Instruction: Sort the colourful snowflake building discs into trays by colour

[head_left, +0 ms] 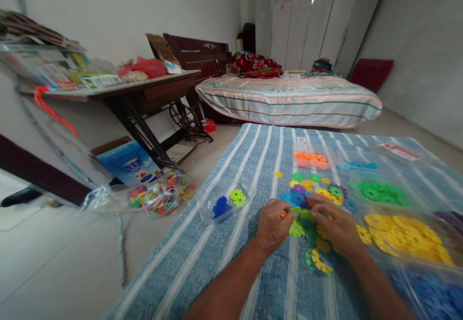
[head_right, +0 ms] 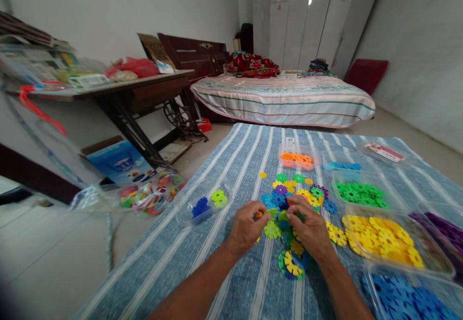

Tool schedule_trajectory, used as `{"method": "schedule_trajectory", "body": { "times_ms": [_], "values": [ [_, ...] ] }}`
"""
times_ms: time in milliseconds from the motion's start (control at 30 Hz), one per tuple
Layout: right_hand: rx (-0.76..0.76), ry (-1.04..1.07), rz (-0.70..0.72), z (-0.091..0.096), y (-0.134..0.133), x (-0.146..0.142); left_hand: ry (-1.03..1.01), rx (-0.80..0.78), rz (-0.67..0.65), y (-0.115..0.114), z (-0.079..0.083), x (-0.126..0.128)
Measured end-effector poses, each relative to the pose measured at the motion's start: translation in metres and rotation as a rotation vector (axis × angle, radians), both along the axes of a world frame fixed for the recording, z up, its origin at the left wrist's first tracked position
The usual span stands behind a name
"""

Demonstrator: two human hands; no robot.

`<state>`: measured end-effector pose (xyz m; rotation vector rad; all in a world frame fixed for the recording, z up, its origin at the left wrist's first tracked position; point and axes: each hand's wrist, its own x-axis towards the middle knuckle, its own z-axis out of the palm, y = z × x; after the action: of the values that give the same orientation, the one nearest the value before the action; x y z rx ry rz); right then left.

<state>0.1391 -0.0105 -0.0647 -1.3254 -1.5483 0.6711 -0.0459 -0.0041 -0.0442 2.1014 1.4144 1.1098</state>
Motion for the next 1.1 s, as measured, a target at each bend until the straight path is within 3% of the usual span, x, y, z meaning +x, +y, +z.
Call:
{"method": "schedule_trajectory", "body": {
  "times_ms": [133,267,367,467,567,667,767,933,1100],
  "values": [
    [0.012,0.013,-0.058,-0.005,0.003,0.004,0.047,0.248,0.163,0.011,0.025,-0.027],
    [0.034,0.011,-0.088,-0.008,0.005,0.004,0.172,0.298,0.403,0.03,0.045,-0.066],
    [0.056,0.009,-0.125,-0.008,0.008,0.004,0.313,0.176,0.503,0.04,0.048,-0.091],
    [0.076,0.002,-0.15,-0.009,0.01,0.006,0.453,0.08,0.513,0.045,0.044,-0.106],
    [0.085,-0.01,-0.153,-0.01,0.011,0.008,0.502,0.162,0.525,0.047,0.042,-0.107],
    [0.091,-0.014,-0.163,-0.012,0.012,0.009,0.421,0.385,0.489,0.043,0.043,-0.092],
    [0.102,0.005,-0.166,-0.013,0.013,0.009,0.307,0.452,0.297,0.032,0.041,-0.059],
    [0.11,0.022,-0.148,-0.013,0.013,0.01,0.208,0.239,-0.115,0.013,0.022,0.002],
    [0.107,0.02,-0.136,-0.013,0.013,0.011,0.327,-0.008,-0.2,0.02,0.014,0.037]
  ]
}}
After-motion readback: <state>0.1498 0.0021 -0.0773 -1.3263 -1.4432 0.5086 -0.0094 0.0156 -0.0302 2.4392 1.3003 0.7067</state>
